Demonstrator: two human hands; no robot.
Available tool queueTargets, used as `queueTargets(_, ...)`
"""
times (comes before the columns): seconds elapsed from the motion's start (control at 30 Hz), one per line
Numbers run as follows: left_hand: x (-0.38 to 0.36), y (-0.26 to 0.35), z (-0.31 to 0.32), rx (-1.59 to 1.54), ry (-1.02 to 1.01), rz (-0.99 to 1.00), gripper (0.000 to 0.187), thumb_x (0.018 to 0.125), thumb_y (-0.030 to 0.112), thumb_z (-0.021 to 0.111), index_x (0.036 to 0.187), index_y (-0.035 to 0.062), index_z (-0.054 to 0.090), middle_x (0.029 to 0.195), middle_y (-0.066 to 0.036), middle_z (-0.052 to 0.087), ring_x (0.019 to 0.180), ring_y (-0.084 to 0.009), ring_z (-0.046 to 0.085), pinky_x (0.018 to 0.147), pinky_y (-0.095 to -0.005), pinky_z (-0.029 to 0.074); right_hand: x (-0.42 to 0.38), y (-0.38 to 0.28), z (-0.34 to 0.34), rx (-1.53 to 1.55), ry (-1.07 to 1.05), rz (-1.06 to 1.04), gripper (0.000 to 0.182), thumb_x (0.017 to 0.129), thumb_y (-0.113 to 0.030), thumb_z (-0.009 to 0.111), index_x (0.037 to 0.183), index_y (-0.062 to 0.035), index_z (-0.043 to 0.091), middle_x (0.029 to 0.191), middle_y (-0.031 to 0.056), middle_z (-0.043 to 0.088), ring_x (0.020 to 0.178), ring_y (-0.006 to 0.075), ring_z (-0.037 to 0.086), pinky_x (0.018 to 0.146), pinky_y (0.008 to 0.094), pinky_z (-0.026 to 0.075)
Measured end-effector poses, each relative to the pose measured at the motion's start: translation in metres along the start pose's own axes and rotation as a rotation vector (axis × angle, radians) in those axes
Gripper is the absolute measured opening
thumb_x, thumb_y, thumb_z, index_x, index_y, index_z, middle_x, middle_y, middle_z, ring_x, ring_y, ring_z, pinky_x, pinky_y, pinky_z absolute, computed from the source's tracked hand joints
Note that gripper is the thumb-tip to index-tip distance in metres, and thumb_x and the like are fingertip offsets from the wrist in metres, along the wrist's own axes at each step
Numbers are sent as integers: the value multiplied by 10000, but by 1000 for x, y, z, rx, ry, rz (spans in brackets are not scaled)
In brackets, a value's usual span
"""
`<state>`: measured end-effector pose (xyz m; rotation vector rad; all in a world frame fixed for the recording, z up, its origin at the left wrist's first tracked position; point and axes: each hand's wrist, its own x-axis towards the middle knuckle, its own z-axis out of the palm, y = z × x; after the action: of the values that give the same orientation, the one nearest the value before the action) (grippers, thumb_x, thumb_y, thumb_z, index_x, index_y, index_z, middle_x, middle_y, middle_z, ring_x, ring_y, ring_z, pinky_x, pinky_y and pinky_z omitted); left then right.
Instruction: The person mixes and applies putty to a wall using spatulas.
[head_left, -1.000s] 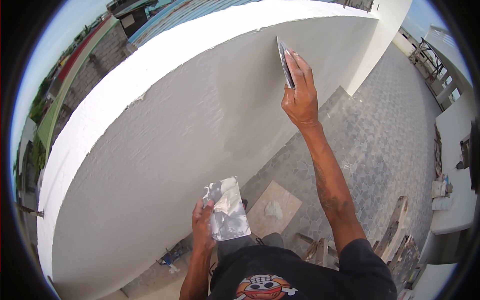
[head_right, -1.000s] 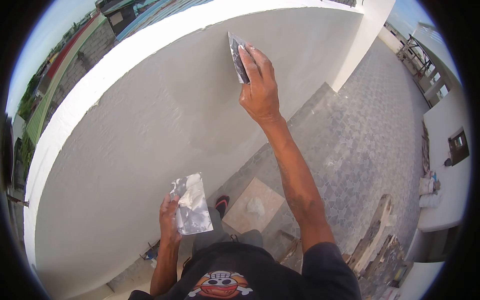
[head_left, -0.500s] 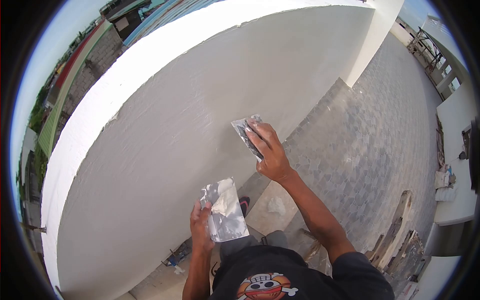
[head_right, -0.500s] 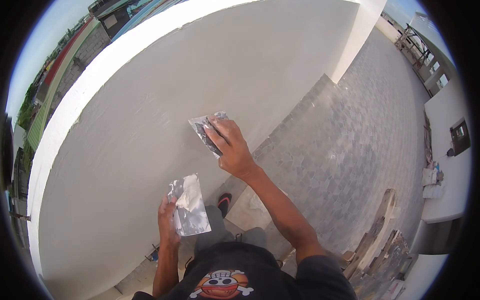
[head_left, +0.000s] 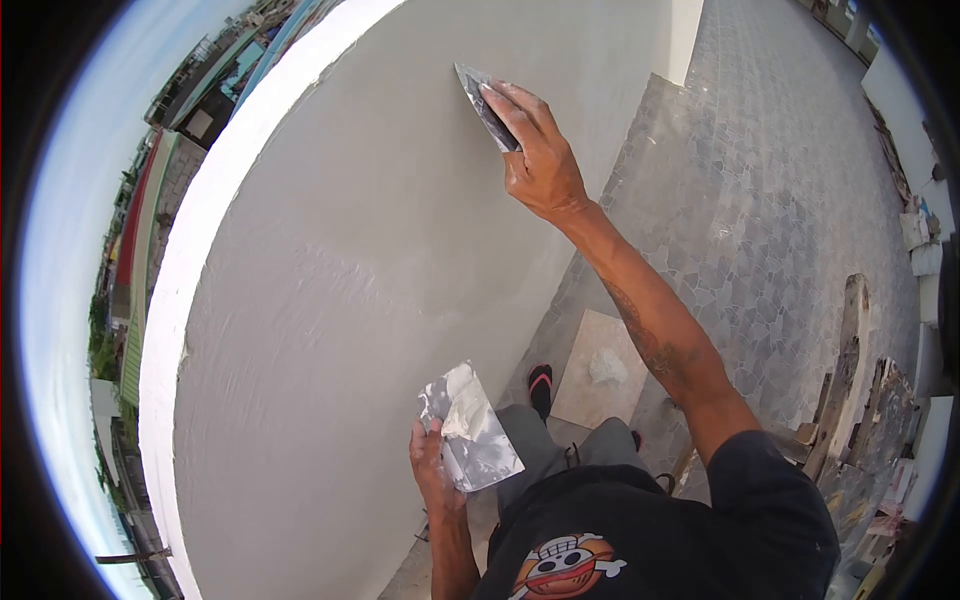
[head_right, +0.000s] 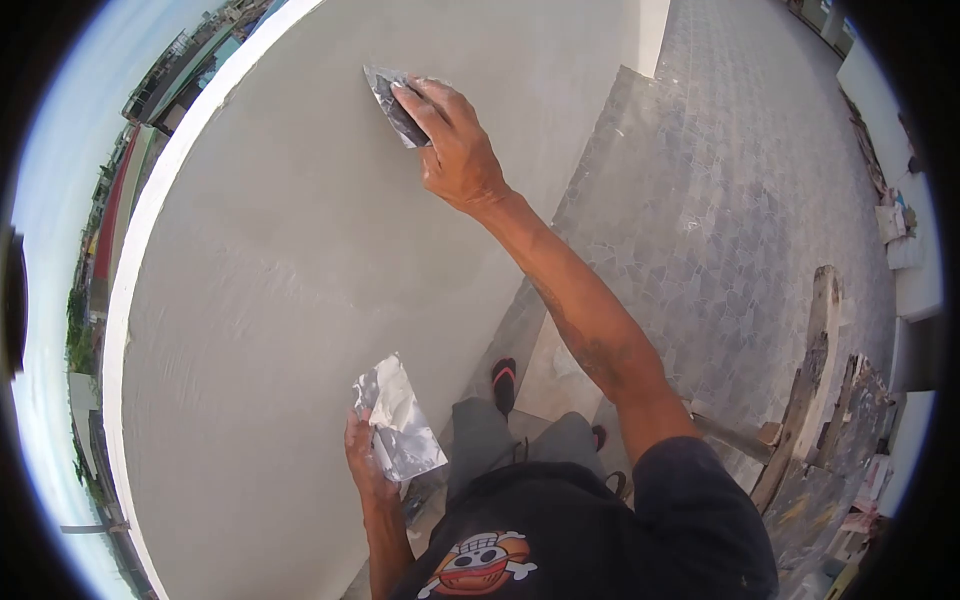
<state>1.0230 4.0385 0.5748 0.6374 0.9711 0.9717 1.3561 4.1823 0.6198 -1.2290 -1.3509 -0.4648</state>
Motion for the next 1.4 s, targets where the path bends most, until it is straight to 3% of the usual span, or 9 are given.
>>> queueTargets(0.27, 1, -3, 0, 84, -6, 34, 443, 978, 151, 482, 1361, -54, 397, 1208, -182, 576, 1020, -269, 649, 817, -377, 583, -115, -57, 22, 96, -92, 0, 694, 627, 221, 456, 1280, 3, 550, 1331, 193, 469, 1258, 389, 477, 1073, 509, 407)
queueTargets(0.37, 0, 1, 4, 112, -1, 31, 449, 974, 160, 492, 1359, -52, 405, 1203, -174, 578, 1001, -262, 651, 802, -364, 581, -137, -68, 10, 206, -242, 40, 706, 652, 212, 448, 1317, -13, 519, 1354, 182, 464, 1270, 378, 471, 1080, 474, 407)
queueTargets(0.53, -4, 2, 5, 190, 45, 48, 461, 971, 188, 474, 1375, -24, 409, 1203, -161, 576, 982, -257, 643, 767, -344, 581, -150, -64, -19, 397, -259, 411, 704, 735, 168, 458, 1404, -44, 406, 1384, 171, 458, 1258, 355, 494, 1035, 410, 445)
queueTargets(0.67, -3, 8, -4, 198, -23, -19, 463, 919, 146, 456, 1352, -15, 435, 1228, -156, 549, 982, -268, 626, 779, -368, 582, -119, -64, -34, 506, -89, 645, 506, 883, 118, 400, 1366, -26, 445, 1236, 136, 549, 884, 218, 548, 810, 309, 456)
queueTargets(0.73, -2, 5, -4, 299, 2, 75, 419, 926, 281, 547, 1237, 5, 594, 1137, -188, 641, 1028, -332, 613, 938, -469, 481, -97, -69, -61, 530, -93, 701, 458, 931, 78, 392, 1371, -39, 437, 1035, 106, 537, 745, 171, 477, 726, 294, 438)
queueTargets(0.83, 24, 2, -6, 416, -176, -6, 563, 973, 308, 497, 1422, -18, 403, 1310, -187, 519, 1143, -314, 533, 910, -450, 485, -91, -68, -84, 487, -32, 705, 439, 954, 49, 392, 1379, -51, 426, 902, 83, 492, 724, 161, 463, 706, 290, 429)
queueTargets(1.07, 37, -18, 64, 384, -318, -62, 437, 967, 252, 499, 1285, -46, 528, 1130, -175, 606, 989, -277, 596, 825, -406, 513, -90, -115, -198, 423, -8, 765, 473, 933, 59, 391, 1392, -54, 400, 909, 98, 487, 744, 173, 464, 743, 301, 420)
queueTargets(1.23, 34, -45, 81, 294, -427, -48, 412, 969, 239, 502, 1261, -48, 544, 1103, -167, 614, 946, -248, 603, 805, -403, 523, -106, -149, -265, 385, 28, 617, 587, 864, 103, 386, 1424, -73, 379, 1062, 128, 536, 863, 230, 509, 810, 325, 423)
queueTargets(1.4, 95, -82, 43, -91, -1053, -382, 409, 970, 244, 503, 1259, -43, 544, 1092, -171, 621, 926, -227, 608, 808, -383, 533, -110, -185, -300, 412, -46, 431, 599, 867, 91, 402, 1447, -54, 354, 1319, 181, 523, 1077, 321, 550, 922, 346, 409)
